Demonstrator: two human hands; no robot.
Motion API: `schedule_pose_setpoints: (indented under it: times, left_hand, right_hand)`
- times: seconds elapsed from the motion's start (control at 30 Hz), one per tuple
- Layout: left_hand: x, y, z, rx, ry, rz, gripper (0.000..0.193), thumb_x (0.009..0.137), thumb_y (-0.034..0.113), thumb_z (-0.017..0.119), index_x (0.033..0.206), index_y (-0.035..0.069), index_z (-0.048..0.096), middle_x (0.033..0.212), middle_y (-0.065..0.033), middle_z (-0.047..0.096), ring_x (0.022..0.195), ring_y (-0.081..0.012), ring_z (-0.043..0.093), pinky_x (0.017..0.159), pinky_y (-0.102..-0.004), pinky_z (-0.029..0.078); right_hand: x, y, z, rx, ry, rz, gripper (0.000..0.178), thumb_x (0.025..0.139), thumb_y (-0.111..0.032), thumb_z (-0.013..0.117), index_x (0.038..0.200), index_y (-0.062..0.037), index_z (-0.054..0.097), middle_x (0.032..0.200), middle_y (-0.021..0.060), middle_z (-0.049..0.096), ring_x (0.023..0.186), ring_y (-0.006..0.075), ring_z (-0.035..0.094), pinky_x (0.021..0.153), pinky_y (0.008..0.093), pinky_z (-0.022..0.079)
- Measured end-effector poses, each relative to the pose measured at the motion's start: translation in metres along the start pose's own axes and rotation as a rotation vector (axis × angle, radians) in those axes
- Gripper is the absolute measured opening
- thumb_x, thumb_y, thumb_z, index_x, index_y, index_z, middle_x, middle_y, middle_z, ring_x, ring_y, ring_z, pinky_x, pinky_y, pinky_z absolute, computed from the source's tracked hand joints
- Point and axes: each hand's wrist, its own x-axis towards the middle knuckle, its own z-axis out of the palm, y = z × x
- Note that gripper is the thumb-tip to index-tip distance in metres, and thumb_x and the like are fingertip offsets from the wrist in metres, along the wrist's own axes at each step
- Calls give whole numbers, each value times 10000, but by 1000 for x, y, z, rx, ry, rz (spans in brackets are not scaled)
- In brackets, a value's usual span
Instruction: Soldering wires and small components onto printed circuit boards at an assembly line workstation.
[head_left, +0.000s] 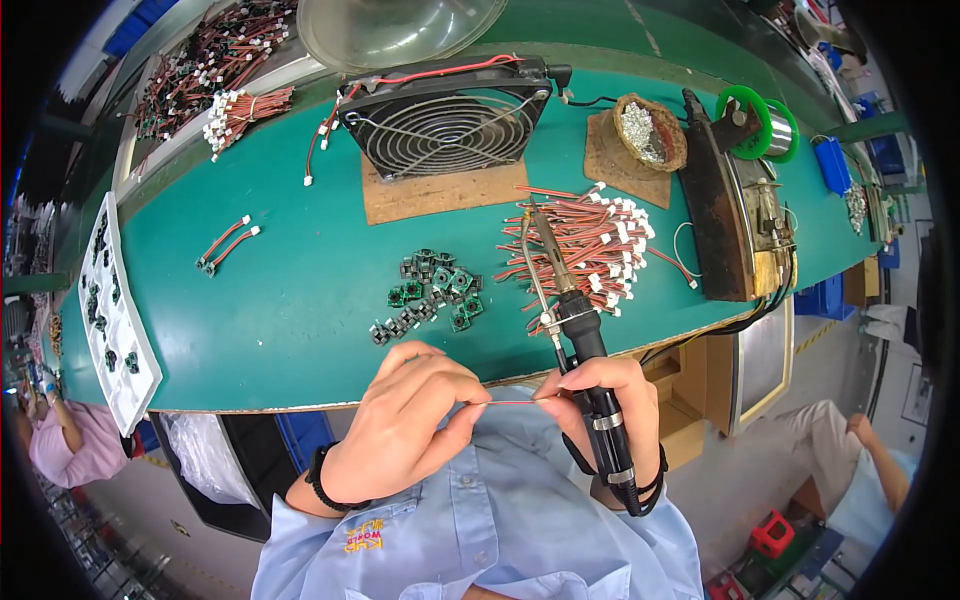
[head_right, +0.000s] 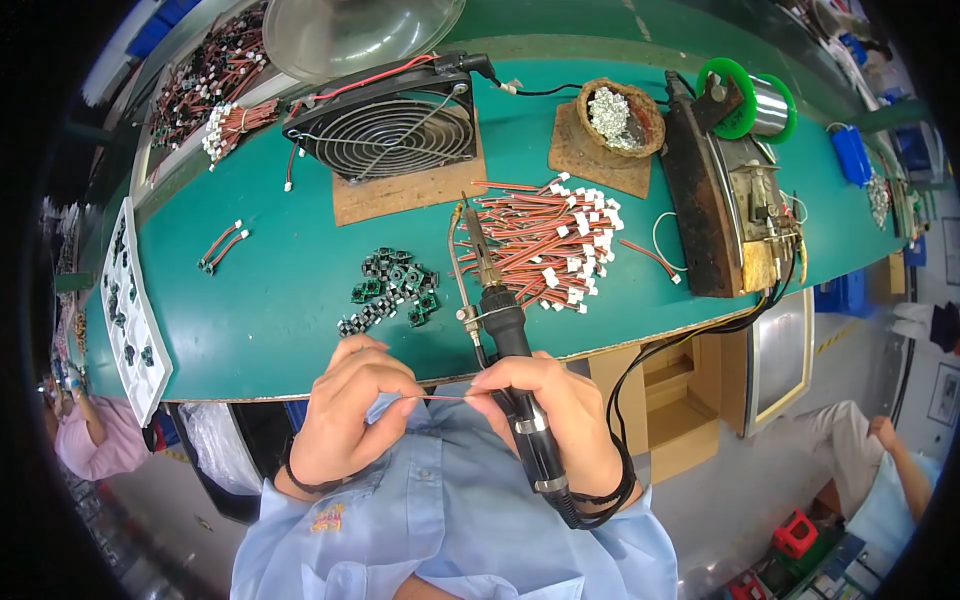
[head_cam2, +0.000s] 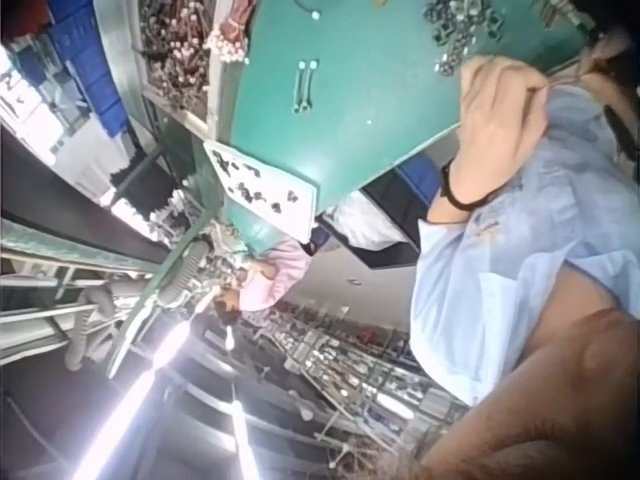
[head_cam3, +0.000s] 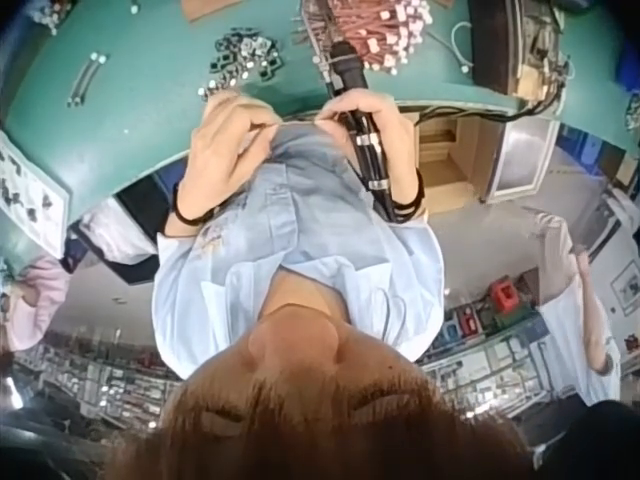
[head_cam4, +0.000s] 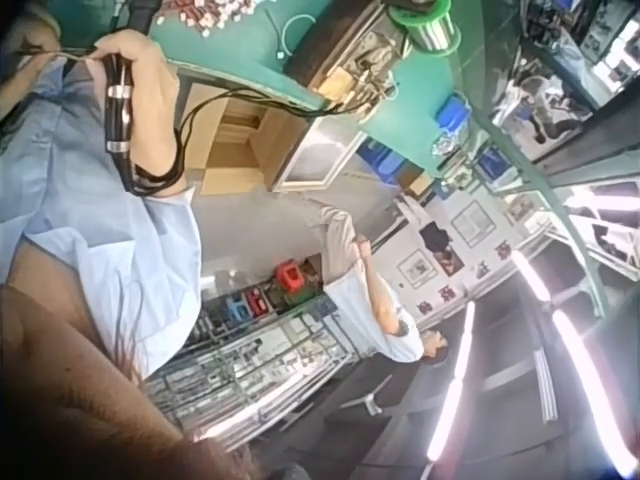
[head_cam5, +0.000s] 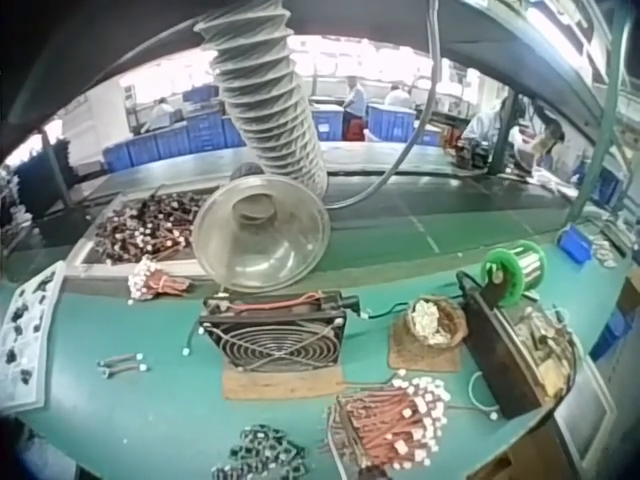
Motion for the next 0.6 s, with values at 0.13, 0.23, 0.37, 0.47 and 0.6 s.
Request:
schedule_pose_setpoints:
  times: [0.13, 0.23, 0.37, 0.47, 0.6]
  left_hand:
    - [1, 2, 5, -24, -28, 2, 151, 715, -7, 660, 833, 34, 576, 789, -68, 597, 730, -252, 553, 760, -368, 430]
    - [1, 4, 8, -22, -29, 2, 148, 714, -11, 658, 833, 30, 579, 790, -77, 602, 735, -264, 546, 754, -366, 434]
    - [-1, 3, 8, -43, 1, -35, 157, 709, -24, 660, 836, 25, 581, 789, -78, 606, 728, -260, 550, 737, -352, 436]
    - [-2, 2, 6, -119, -13, -72, 160, 710, -36, 656, 840, 20, 581, 791, -79, 611, 726, -257, 555, 727, -339, 438]
    - [-5, 2, 7, -264, -25, -169, 150, 726, -46, 640, 850, 14, 581, 785, -79, 618, 729, -253, 567, 715, -327, 440]
  right_hand:
    - [6, 2, 0, -50, -41, -84, 323, 715, 21, 714, 956, -48, 510, 764, 86, 637, 658, 188, 627, 622, 268, 484]
    - [10, 3, 3, -83, -95, -230, 336, 699, 25, 678, 996, -58, 544, 772, 58, 620, 591, 191, 561, 606, 271, 430]
    - [7, 4, 6, -58, -102, -209, 337, 705, -6, 653, 1019, -61, 542, 774, 57, 614, 608, 175, 565, 625, 270, 420]
    - [1, 5, 9, 80, -58, -103, 331, 712, -4, 653, 1020, -50, 540, 782, 62, 608, 635, 173, 580, 637, 273, 443]
    - [3, 1, 12, 112, -43, -6, 340, 722, 20, 732, 964, -41, 501, 807, 100, 652, 731, 175, 662, 656, 266, 520]
